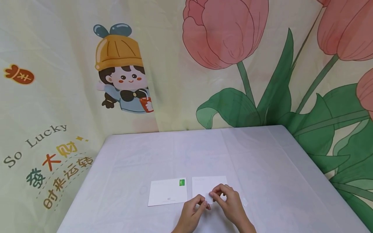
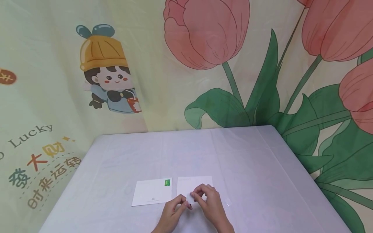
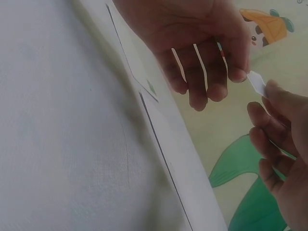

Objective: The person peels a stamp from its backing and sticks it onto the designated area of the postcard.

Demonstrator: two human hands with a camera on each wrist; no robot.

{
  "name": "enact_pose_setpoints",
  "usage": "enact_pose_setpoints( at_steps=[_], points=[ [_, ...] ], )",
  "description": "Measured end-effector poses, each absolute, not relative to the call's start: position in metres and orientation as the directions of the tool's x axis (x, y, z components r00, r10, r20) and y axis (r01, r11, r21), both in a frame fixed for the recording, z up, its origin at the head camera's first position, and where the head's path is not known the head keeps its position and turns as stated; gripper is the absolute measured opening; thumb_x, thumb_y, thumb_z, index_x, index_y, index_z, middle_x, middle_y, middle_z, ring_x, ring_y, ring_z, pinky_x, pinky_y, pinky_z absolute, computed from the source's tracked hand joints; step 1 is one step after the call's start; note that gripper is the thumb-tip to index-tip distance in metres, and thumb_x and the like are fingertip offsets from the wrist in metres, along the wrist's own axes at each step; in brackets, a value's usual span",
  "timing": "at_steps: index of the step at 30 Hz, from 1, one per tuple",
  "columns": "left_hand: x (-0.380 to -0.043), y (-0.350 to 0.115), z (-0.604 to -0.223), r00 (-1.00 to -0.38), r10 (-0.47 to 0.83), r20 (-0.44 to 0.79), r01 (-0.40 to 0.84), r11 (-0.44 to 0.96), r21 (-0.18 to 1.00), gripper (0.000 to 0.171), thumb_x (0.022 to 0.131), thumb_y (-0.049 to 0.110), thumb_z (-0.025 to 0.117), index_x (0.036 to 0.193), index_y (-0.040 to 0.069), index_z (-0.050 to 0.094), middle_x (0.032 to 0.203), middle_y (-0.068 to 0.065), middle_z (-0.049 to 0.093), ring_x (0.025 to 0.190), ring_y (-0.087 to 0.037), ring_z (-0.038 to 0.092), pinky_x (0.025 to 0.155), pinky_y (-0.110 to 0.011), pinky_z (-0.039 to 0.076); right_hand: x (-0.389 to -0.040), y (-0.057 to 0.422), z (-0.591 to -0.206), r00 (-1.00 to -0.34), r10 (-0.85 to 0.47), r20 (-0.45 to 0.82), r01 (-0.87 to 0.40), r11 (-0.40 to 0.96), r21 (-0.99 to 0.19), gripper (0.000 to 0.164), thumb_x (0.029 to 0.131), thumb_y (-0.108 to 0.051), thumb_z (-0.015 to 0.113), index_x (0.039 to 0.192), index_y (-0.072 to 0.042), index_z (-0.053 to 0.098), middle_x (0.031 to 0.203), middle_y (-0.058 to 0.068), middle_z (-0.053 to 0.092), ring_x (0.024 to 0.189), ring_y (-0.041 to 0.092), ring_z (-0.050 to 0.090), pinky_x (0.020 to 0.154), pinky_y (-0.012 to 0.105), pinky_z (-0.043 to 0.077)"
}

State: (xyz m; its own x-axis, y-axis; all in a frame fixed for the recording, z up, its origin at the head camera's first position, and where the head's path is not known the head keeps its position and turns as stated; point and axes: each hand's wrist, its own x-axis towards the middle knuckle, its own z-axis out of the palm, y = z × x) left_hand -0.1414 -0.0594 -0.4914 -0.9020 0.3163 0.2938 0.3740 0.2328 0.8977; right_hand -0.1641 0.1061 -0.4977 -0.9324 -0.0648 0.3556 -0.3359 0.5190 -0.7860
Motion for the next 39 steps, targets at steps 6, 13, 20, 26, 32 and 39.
enact_pose_setpoints(
  at_steps=[6,13,20,26,32,39],
  points=[
    [-0.141,-0.06,-0.491,-0.896,0.332,0.295,0.378,0.221,0.899,0.014,0.095,0.006,0.048,0.086,0.003,0.057,0.075,-0.01,0.067,0.074,-0.018,0.061,0.069,-0.027,0.047,-0.164,0.105,-0.497,-0.915,-0.048,0.4,-0.36,0.541,-0.76,0.012,0.079,-0.025,0.072,0.077,-0.027,0.06,0.065,-0.024,0.052,0.065,0.001,0.047,0.059,0.026,0.039],
    [-0.141,-0.059,-0.496,-0.819,0.367,0.442,0.525,0.167,0.835,0.01,0.092,-0.003,0.05,0.086,0.002,0.056,0.072,-0.009,0.064,0.07,-0.018,0.061,0.065,-0.028,0.048,-0.165,0.104,-0.501,-0.914,-0.039,0.404,-0.364,0.523,-0.771,0.012,0.079,-0.023,0.072,0.077,-0.027,0.061,0.069,-0.023,0.052,0.067,0.004,0.049,0.059,0.032,0.041],
    [-0.141,-0.059,-0.499,-0.746,0.358,0.562,0.636,0.13,0.761,0.01,0.089,-0.008,0.051,0.087,0.001,0.054,0.069,-0.008,0.064,0.069,-0.017,0.061,0.066,-0.026,0.048,-0.167,0.102,-0.508,-0.941,-0.084,0.328,-0.325,0.5,-0.803,0.011,0.082,-0.03,0.068,0.078,-0.02,0.064,0.07,-0.021,0.054,0.07,0.006,0.049,0.061,0.028,0.04],
    [-0.143,-0.059,-0.497,-0.701,0.346,0.624,0.698,0.152,0.7,0.014,0.085,-0.011,0.054,0.086,0.002,0.054,0.067,-0.005,0.063,0.068,-0.014,0.06,0.064,-0.022,0.046,-0.167,0.101,-0.508,-0.941,-0.134,0.311,-0.338,0.454,-0.825,0.009,0.083,-0.028,0.068,0.077,-0.023,0.063,0.07,-0.02,0.056,0.07,0.004,0.049,0.066,0.025,0.042],
    [-0.143,-0.059,-0.497,-0.71,0.345,0.614,0.689,0.161,0.707,0.013,0.086,-0.01,0.053,0.087,0.003,0.055,0.067,-0.003,0.063,0.068,-0.013,0.06,0.064,-0.023,0.046,-0.166,0.099,-0.509,-0.938,-0.179,0.297,-0.345,0.413,-0.843,0.009,0.084,-0.027,0.066,0.079,-0.022,0.062,0.071,-0.018,0.058,0.07,0.004,0.052,0.068,0.027,0.043],
    [-0.142,-0.06,-0.496,-0.742,0.357,0.567,0.64,0.125,0.758,0.01,0.089,-0.007,0.051,0.086,0.002,0.054,0.068,-0.007,0.062,0.062,-0.017,0.059,0.059,-0.022,0.047,-0.166,0.097,-0.512,-0.936,-0.183,0.301,-0.351,0.394,-0.85,0.006,0.084,-0.017,0.067,0.08,-0.016,0.063,0.071,-0.013,0.059,0.067,0.004,0.054,0.065,0.027,0.044]
  ],
)
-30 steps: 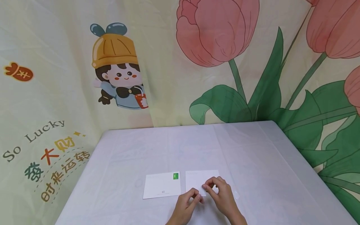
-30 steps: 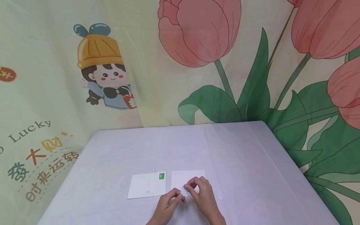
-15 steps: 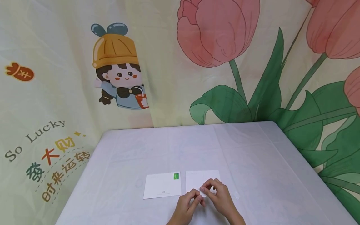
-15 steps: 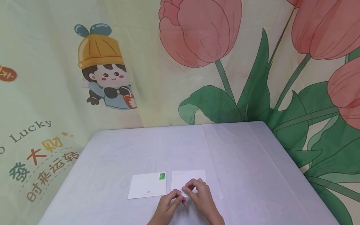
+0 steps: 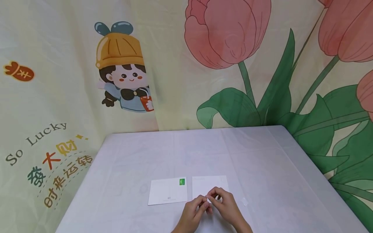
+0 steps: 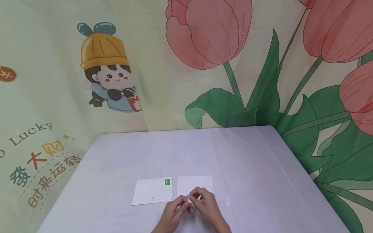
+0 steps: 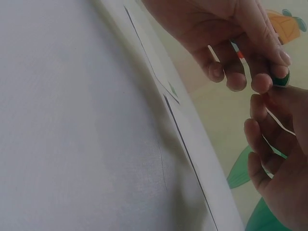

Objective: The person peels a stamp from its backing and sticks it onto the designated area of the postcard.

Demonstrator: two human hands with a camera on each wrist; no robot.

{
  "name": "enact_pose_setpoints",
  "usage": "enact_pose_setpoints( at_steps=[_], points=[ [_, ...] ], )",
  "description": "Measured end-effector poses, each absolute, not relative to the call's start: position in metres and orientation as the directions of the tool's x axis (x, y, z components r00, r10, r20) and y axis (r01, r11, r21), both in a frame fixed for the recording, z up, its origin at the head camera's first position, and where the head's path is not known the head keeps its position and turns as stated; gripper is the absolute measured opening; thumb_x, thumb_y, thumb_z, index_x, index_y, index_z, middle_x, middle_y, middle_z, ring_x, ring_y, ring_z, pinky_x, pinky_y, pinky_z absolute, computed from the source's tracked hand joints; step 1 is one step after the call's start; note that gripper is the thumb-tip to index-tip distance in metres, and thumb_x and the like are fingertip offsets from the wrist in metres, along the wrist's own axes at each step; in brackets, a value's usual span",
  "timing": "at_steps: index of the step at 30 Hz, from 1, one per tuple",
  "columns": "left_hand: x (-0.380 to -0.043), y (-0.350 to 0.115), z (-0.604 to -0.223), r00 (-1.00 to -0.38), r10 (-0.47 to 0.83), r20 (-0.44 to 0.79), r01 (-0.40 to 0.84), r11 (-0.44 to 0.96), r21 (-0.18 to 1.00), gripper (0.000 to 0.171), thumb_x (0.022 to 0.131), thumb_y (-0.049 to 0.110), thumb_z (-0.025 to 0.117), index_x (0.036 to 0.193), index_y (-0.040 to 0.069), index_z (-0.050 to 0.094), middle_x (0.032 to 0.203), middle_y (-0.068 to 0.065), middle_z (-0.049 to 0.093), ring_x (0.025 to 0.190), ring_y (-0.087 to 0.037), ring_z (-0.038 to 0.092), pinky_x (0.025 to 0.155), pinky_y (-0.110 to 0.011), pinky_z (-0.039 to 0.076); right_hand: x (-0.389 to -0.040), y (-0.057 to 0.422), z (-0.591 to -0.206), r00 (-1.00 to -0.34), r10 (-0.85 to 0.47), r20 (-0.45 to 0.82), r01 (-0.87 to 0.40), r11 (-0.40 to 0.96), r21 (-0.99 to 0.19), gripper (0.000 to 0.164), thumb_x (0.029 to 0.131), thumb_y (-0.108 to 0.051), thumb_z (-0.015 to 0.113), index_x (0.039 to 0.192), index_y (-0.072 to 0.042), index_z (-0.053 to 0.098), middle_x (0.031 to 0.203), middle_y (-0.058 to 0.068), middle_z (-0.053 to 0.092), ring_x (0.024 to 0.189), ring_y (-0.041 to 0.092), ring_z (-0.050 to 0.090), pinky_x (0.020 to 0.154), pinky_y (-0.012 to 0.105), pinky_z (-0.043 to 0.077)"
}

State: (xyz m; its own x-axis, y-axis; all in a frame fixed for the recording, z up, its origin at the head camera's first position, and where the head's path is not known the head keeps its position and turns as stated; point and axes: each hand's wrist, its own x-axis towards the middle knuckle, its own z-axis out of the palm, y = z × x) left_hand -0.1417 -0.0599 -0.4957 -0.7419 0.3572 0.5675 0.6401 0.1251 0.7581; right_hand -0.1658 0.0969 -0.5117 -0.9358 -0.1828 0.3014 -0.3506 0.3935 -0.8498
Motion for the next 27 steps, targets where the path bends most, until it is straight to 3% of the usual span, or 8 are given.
enact_pose_setpoints(
  at_steps=[8,17,23,27],
  points=[
    [-0.142,-0.061,-0.495,-0.744,0.379,0.55,0.62,0.084,0.78,0.009,0.09,-0.008,0.05,0.087,0.0,0.053,0.069,-0.01,0.061,0.059,-0.019,0.058,0.054,-0.024,0.048,-0.157,0.091,-0.485,-0.944,-0.173,0.28,-0.327,0.406,-0.853,0.01,0.082,-0.003,0.067,0.077,-0.011,0.063,0.069,-0.005,0.06,0.066,0.008,0.053,0.065,0.032,0.044],
    [-0.142,-0.061,-0.496,-0.737,0.382,0.557,0.623,0.067,0.779,0.009,0.09,-0.009,0.049,0.087,-0.001,0.053,0.07,-0.011,0.061,0.058,-0.021,0.057,0.052,-0.027,0.049,-0.166,0.098,-0.512,-0.927,-0.198,0.318,-0.372,0.384,-0.845,0.006,0.084,-0.021,0.067,0.08,-0.018,0.064,0.07,-0.014,0.059,0.067,0.004,0.054,0.065,0.028,0.043],
    [-0.142,-0.06,-0.497,-0.717,0.376,0.587,0.649,0.053,0.759,0.01,0.088,-0.01,0.05,0.088,-0.001,0.053,0.07,-0.011,0.061,0.057,-0.02,0.057,0.052,-0.023,0.048,-0.163,0.096,-0.51,-0.927,-0.151,0.344,-0.376,0.368,-0.85,0.014,0.08,-0.01,0.07,0.081,-0.022,0.063,0.072,-0.015,0.058,0.07,0.005,0.053,0.066,0.029,0.043],
    [-0.142,-0.059,-0.497,-0.694,0.372,0.617,0.682,0.061,0.729,0.013,0.086,-0.013,0.051,0.088,0.0,0.053,0.07,-0.01,0.061,0.056,-0.018,0.057,0.054,-0.018,0.046,-0.157,0.092,-0.499,-0.892,-0.128,0.435,-0.451,0.337,-0.826,0.019,0.077,0.001,0.07,0.088,-0.014,0.064,0.075,-0.008,0.062,0.069,0.01,0.056,0.064,0.031,0.043]
  ],
)
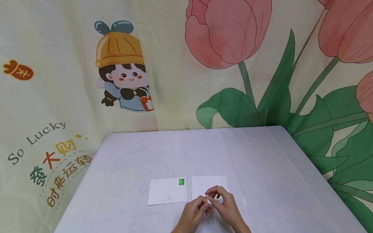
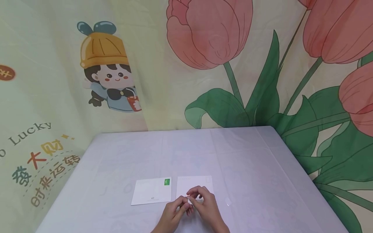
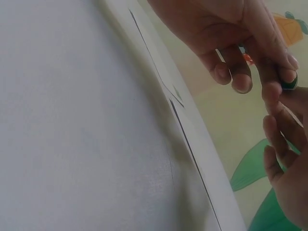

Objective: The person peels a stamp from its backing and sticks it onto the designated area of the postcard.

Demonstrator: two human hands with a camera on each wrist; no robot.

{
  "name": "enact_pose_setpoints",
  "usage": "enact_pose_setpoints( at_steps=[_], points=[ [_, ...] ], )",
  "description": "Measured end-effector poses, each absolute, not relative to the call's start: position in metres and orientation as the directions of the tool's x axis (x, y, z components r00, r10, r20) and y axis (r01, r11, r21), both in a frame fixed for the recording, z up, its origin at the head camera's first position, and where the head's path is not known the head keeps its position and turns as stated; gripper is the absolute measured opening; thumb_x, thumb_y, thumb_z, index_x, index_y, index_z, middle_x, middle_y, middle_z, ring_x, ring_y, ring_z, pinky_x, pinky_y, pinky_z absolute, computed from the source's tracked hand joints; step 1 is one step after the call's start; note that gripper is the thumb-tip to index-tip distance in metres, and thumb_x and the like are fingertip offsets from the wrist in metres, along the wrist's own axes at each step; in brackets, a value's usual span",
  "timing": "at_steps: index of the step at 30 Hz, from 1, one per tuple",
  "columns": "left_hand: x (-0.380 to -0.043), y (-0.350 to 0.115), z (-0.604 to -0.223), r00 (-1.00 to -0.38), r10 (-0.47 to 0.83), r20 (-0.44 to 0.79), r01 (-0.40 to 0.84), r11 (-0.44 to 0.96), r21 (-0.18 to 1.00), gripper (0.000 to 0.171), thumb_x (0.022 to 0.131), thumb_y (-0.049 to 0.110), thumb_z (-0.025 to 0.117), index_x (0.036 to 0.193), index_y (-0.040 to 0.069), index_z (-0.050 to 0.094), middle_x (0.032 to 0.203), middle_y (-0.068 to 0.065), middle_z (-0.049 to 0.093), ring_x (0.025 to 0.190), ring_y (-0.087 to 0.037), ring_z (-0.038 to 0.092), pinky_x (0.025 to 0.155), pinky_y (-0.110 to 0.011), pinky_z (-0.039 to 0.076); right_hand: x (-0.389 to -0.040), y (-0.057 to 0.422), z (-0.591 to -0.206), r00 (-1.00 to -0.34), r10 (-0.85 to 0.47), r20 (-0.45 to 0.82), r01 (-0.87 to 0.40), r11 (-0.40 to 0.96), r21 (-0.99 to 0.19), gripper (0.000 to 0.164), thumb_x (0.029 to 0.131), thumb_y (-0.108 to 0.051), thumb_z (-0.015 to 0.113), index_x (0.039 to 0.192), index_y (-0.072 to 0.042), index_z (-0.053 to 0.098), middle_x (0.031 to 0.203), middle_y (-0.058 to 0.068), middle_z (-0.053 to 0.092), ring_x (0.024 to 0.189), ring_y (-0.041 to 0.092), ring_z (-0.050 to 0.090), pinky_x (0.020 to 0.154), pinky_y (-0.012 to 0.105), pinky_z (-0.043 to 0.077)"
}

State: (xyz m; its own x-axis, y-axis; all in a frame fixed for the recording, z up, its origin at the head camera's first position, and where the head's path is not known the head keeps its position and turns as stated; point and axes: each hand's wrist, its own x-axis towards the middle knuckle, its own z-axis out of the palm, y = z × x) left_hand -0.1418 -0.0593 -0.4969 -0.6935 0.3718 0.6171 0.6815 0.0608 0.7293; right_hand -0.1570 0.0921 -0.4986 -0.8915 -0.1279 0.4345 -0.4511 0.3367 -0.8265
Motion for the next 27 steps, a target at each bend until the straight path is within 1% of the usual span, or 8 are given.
enact_pose_setpoints(
  at_steps=[3,6,10,13,15,17,22,27],
  points=[
    [-0.141,-0.059,-0.496,-0.693,0.363,0.623,0.689,0.079,0.721,0.013,0.086,-0.013,0.052,0.087,0.001,0.053,0.07,-0.009,0.062,0.056,-0.016,0.057,0.054,-0.016,0.045,-0.152,0.09,-0.488,-0.865,-0.124,0.486,-0.499,0.306,-0.811,0.018,0.079,0.004,0.067,0.092,-0.006,0.062,0.074,-0.002,0.064,0.068,0.013,0.059,0.063,0.032,0.045],
    [-0.14,-0.059,-0.494,-0.711,0.356,0.607,0.674,0.1,0.732,0.012,0.086,-0.011,0.053,0.088,0.002,0.054,0.07,-0.008,0.063,0.056,-0.016,0.057,0.053,-0.018,0.045,-0.15,0.091,-0.485,-0.869,-0.119,0.48,-0.493,0.273,-0.826,0.015,0.082,0.004,0.064,0.095,-0.004,0.061,0.072,-0.002,0.064,0.066,0.014,0.061,0.065,0.032,0.047],
    [-0.139,-0.06,-0.492,-0.739,0.352,0.574,0.645,0.127,0.753,0.01,0.088,-0.008,0.053,0.088,0.002,0.055,0.071,-0.007,0.065,0.057,-0.016,0.057,0.053,-0.019,0.044,-0.153,0.098,-0.495,-0.89,-0.134,0.435,-0.455,0.246,-0.856,0.012,0.085,-0.003,0.064,0.093,-0.013,0.063,0.075,-0.007,0.064,0.07,0.012,0.062,0.071,0.035,0.047],
    [-0.139,-0.061,-0.491,-0.743,0.351,0.569,0.644,0.145,0.751,0.011,0.089,-0.008,0.051,0.089,0.003,0.054,0.071,-0.007,0.064,0.058,-0.016,0.058,0.055,-0.017,0.043,-0.155,0.103,-0.504,-0.893,-0.166,0.418,-0.448,0.257,-0.856,0.011,0.084,-0.012,0.068,0.089,-0.021,0.064,0.078,-0.011,0.063,0.076,0.01,0.057,0.074,0.036,0.043],
    [-0.138,-0.062,-0.49,-0.742,0.352,0.57,0.647,0.156,0.746,0.012,0.09,-0.008,0.05,0.09,0.003,0.054,0.069,-0.007,0.063,0.059,-0.016,0.058,0.056,-0.015,0.042,-0.156,0.106,-0.508,-0.888,-0.185,0.422,-0.458,0.265,-0.848,0.011,0.082,-0.016,0.071,0.088,-0.024,0.065,0.079,-0.012,0.064,0.077,0.011,0.055,0.074,0.036,0.04],
    [-0.138,-0.062,-0.489,-0.741,0.355,0.57,0.65,0.164,0.742,0.013,0.09,-0.008,0.049,0.089,0.004,0.054,0.068,-0.007,0.062,0.06,-0.015,0.058,0.058,-0.015,0.042,-0.157,0.107,-0.51,-0.879,-0.198,0.434,-0.475,0.276,-0.835,0.012,0.08,-0.02,0.073,0.088,-0.025,0.066,0.08,-0.012,0.064,0.077,0.011,0.053,0.073,0.035,0.037],
    [-0.139,-0.062,-0.49,-0.758,0.362,0.543,0.626,0.17,0.761,0.013,0.091,-0.007,0.047,0.09,0.004,0.054,0.07,-0.008,0.062,0.062,-0.015,0.058,0.058,-0.017,0.043,-0.158,0.108,-0.511,-0.857,-0.21,0.471,-0.515,0.292,-0.806,0.011,0.081,-0.019,0.072,0.088,-0.025,0.066,0.079,-0.009,0.064,0.075,0.011,0.053,0.073,0.032,0.036],
    [-0.146,-0.061,-0.513,-0.762,0.35,0.545,0.625,0.177,0.76,0.015,0.092,-0.005,0.047,0.093,0.008,0.055,0.073,-0.004,0.063,0.062,-0.01,0.057,0.057,-0.018,0.043,-0.158,0.108,-0.51,-0.861,-0.208,0.465,-0.508,0.297,-0.808,0.011,0.082,-0.02,0.071,0.088,-0.026,0.066,0.08,-0.011,0.065,0.075,0.009,0.054,0.073,0.031,0.037]
  ],
)
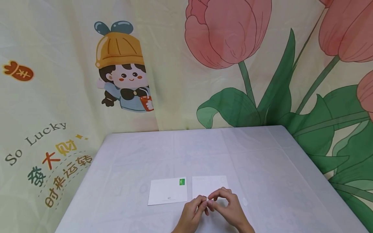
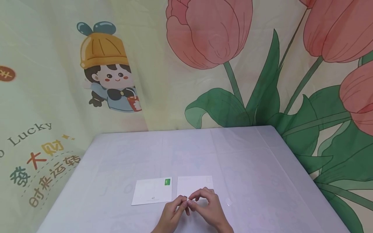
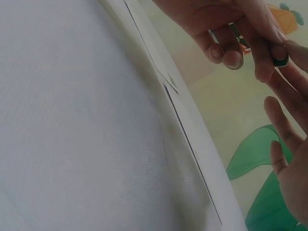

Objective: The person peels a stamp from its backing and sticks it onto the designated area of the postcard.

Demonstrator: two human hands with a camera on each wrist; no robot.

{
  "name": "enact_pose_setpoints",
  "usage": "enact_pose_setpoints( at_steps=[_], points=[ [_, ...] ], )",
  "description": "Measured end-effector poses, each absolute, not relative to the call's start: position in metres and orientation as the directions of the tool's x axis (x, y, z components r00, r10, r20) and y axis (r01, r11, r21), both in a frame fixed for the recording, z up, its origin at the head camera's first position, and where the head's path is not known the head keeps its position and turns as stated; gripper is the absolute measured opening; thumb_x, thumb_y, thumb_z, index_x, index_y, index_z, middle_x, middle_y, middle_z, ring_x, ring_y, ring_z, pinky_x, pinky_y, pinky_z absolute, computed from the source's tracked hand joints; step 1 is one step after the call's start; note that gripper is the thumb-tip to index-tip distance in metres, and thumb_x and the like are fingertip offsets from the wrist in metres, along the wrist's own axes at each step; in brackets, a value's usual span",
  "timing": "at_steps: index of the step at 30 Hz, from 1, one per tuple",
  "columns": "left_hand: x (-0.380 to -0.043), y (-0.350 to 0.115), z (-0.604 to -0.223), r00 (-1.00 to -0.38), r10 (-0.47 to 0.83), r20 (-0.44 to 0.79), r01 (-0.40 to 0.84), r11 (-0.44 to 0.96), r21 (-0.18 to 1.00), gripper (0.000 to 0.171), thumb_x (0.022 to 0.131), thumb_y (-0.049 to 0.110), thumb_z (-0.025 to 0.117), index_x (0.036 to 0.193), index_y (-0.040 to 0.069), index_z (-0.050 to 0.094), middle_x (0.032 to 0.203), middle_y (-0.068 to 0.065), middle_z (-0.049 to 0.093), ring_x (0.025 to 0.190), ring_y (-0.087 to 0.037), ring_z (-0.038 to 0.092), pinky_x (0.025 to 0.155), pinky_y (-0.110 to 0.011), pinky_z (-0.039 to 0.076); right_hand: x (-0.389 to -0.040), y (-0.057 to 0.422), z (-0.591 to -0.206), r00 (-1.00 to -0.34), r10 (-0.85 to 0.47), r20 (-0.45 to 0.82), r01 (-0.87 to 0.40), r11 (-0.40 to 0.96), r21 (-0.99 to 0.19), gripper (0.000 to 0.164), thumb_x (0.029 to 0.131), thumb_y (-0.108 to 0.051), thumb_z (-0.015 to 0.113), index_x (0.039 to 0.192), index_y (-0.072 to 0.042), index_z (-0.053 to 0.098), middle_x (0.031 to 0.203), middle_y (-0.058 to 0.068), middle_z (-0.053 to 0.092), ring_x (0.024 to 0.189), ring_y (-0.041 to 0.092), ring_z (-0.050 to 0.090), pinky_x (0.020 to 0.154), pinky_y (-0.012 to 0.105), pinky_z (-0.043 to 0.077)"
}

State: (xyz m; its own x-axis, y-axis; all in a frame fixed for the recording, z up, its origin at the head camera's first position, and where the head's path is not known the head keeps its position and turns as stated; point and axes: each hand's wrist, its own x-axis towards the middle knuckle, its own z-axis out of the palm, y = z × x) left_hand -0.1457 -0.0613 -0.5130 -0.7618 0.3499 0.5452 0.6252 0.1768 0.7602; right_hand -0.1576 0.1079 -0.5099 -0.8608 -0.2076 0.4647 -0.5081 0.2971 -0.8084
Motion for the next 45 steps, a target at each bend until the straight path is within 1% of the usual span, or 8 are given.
enact_pose_setpoints(
  at_steps=[4,10,15,19,23,28,35,45],
  points=[
    [-0.15,-0.061,-0.525,-0.758,0.342,0.555,0.633,0.185,0.751,0.016,0.093,-0.003,0.048,0.094,0.012,0.054,0.074,0.001,0.064,0.063,-0.007,0.056,0.057,-0.017,0.043,-0.157,0.107,-0.509,-0.868,-0.198,0.455,-0.495,0.301,-0.815,0.011,0.082,-0.018,0.071,0.087,-0.027,0.067,0.08,-0.015,0.065,0.076,0.008,0.055,0.073,0.03,0.037],
    [-0.143,-0.061,-0.505,-0.76,0.339,0.554,0.63,0.173,0.757,0.013,0.091,-0.006,0.049,0.09,0.005,0.055,0.071,-0.005,0.063,0.061,-0.013,0.058,0.056,-0.016,0.042,-0.153,0.104,-0.499,-0.842,-0.173,0.511,-0.54,0.287,-0.791,0.014,0.081,-0.005,0.069,0.084,-0.018,0.068,0.078,-0.01,0.066,0.073,0.01,0.055,0.07,0.029,0.037],
    [-0.14,-0.062,-0.492,-0.75,0.337,0.569,0.645,0.18,0.743,0.012,0.09,-0.008,0.05,0.09,0.003,0.055,0.071,-0.003,0.064,0.06,-0.013,0.058,0.055,-0.014,0.04,-0.154,0.104,-0.499,-0.771,-0.159,0.616,-0.633,0.284,-0.72,0.019,0.077,0.002,0.07,0.084,-0.016,0.069,0.077,-0.008,0.065,0.071,0.008,0.054,0.068,0.027,0.035],
    [-0.144,-0.061,-0.505,-0.749,0.332,0.574,0.646,0.171,0.744,0.013,0.09,-0.006,0.05,0.091,0.006,0.056,0.074,-0.003,0.066,0.06,-0.01,0.057,0.055,-0.014,0.04,-0.155,0.103,-0.498,-0.727,-0.139,0.672,-0.677,0.305,-0.67,0.021,0.074,0.004,0.072,0.083,-0.015,0.069,0.075,-0.007,0.063,0.07,0.007,0.053,0.067,0.024,0.035],
    [-0.151,-0.061,-0.526,-0.731,0.338,0.593,0.666,0.16,0.729,0.014,0.092,-0.002,0.049,0.094,0.01,0.055,0.077,0.001,0.066,0.061,-0.004,0.056,0.055,-0.014,0.04,-0.149,0.099,-0.479,-0.73,-0.107,0.675,-0.667,0.324,-0.671,0.018,0.073,0.009,0.071,0.08,-0.007,0.068,0.072,-0.001,0.063,0.068,0.011,0.055,0.066,0.025,0.037],
    [-0.153,-0.061,-0.532,-0.697,0.356,0.623,0.695,0.119,0.709,0.015,0.094,-0.002,0.047,0.095,0.011,0.054,0.079,0.002,0.066,0.061,-0.002,0.056,0.055,-0.014,0.042,-0.148,0.098,-0.476,-0.742,-0.067,0.667,-0.64,0.369,-0.674,0.017,0.073,0.009,0.071,0.08,-0.006,0.066,0.071,0.001,0.063,0.068,0.012,0.056,0.066,0.025,0.037],
    [-0.151,-0.061,-0.531,-0.757,0.355,0.549,0.617,0.113,0.778,0.014,0.094,0.0,0.048,0.093,0.012,0.056,0.078,0.001,0.067,0.06,-0.008,0.057,0.052,-0.014,0.042,-0.151,0.103,-0.48,-0.775,-0.019,0.632,-0.591,0.375,-0.714,0.015,0.076,0.009,0.068,0.081,-0.005,0.066,0.074,0.003,0.064,0.071,0.012,0.059,0.067,0.025,0.044],
    [-0.14,-0.061,-0.496,-0.763,0.365,0.533,0.605,0.114,0.788,0.012,0.091,-0.007,0.048,0.087,0.002,0.055,0.074,-0.009,0.066,0.055,-0.019,0.057,0.049,-0.013,0.038,-0.165,0.125,-0.51,-0.823,0.12,0.555,-0.481,0.371,-0.794,0.014,0.081,-0.002,0.068,0.084,-0.015,0.067,0.071,-0.009,0.064,0.066,0.008,0.057,0.063,0.021,0.042]
  ],
)
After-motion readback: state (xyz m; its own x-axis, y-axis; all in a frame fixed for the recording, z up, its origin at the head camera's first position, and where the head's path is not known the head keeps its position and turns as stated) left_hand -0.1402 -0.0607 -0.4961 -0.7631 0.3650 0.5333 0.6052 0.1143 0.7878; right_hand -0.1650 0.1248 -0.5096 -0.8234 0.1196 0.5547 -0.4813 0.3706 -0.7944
